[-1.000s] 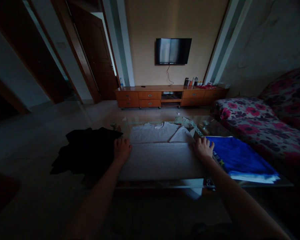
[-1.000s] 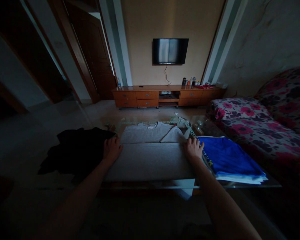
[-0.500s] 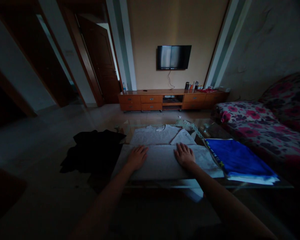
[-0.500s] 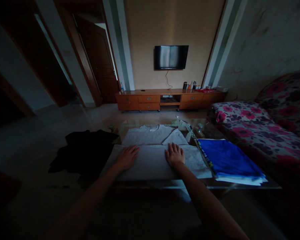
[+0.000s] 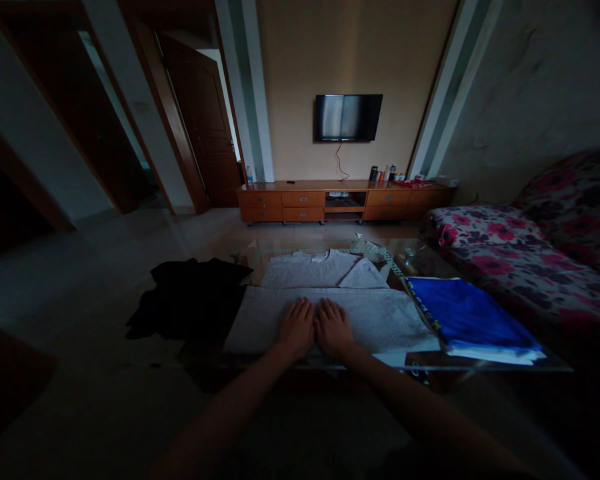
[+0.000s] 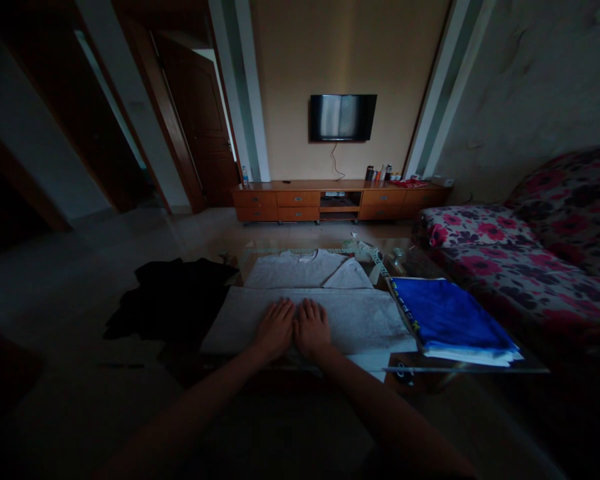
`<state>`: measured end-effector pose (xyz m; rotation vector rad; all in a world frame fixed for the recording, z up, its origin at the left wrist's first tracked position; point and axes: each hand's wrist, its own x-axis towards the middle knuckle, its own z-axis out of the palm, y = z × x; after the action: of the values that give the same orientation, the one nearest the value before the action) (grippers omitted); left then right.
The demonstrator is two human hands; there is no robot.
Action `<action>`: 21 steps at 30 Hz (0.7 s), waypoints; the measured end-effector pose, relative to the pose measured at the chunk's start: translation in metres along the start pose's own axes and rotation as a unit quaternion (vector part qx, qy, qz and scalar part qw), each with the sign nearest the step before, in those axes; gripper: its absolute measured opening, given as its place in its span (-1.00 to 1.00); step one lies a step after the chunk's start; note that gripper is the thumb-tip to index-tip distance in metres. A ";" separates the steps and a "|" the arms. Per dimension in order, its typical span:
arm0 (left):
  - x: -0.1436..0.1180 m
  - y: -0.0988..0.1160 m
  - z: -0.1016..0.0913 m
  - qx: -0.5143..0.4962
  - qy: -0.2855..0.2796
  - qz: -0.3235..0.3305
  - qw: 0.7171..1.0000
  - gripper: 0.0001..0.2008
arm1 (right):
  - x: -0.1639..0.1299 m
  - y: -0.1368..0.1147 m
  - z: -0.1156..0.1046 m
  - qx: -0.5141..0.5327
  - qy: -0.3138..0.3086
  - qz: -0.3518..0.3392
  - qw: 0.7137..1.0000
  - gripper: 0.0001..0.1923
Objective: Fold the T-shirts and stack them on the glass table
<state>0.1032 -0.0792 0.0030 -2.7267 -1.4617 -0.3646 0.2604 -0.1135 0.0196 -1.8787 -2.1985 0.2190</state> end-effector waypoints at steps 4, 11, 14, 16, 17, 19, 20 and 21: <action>-0.009 -0.003 0.003 -0.008 -0.024 0.008 1.000 -0.42 | -0.004 0.000 0.002 -0.001 -0.023 -0.030 0.999 -0.35; -0.032 -0.037 -0.013 0.000 -0.042 -0.003 0.999 -0.33 | -0.026 0.044 -0.002 -0.025 -0.022 0.002 0.999 -0.18; -0.043 -0.056 -0.025 0.012 -0.055 -0.021 0.998 -0.31 | -0.041 0.086 -0.009 -0.056 -0.022 0.059 0.996 -0.12; -0.052 -0.073 -0.031 0.024 -0.056 -0.041 0.997 -0.30 | -0.052 0.115 -0.014 -0.080 -0.010 0.094 0.992 -0.11; -0.056 -0.082 -0.033 0.029 -0.054 -0.052 0.997 -0.29 | -0.057 0.129 -0.017 -0.093 -0.002 0.103 0.990 -0.12; -0.065 -0.099 -0.036 0.037 -0.054 -0.069 0.995 -0.29 | -0.066 0.152 -0.020 -0.119 0.021 0.109 0.987 -0.16; -0.069 -0.107 -0.037 0.040 -0.056 -0.073 0.995 -0.28 | -0.070 0.161 -0.021 -0.129 0.032 0.111 0.985 -0.19; -0.073 -0.113 -0.038 0.042 -0.056 -0.077 0.995 -0.27 | -0.073 0.169 -0.021 -0.136 0.043 0.112 0.983 -0.20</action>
<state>-0.0360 -0.0804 0.0139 -2.6154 -1.6803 -0.1519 0.4371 -0.1588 -0.0116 -2.2352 -2.0440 -0.1297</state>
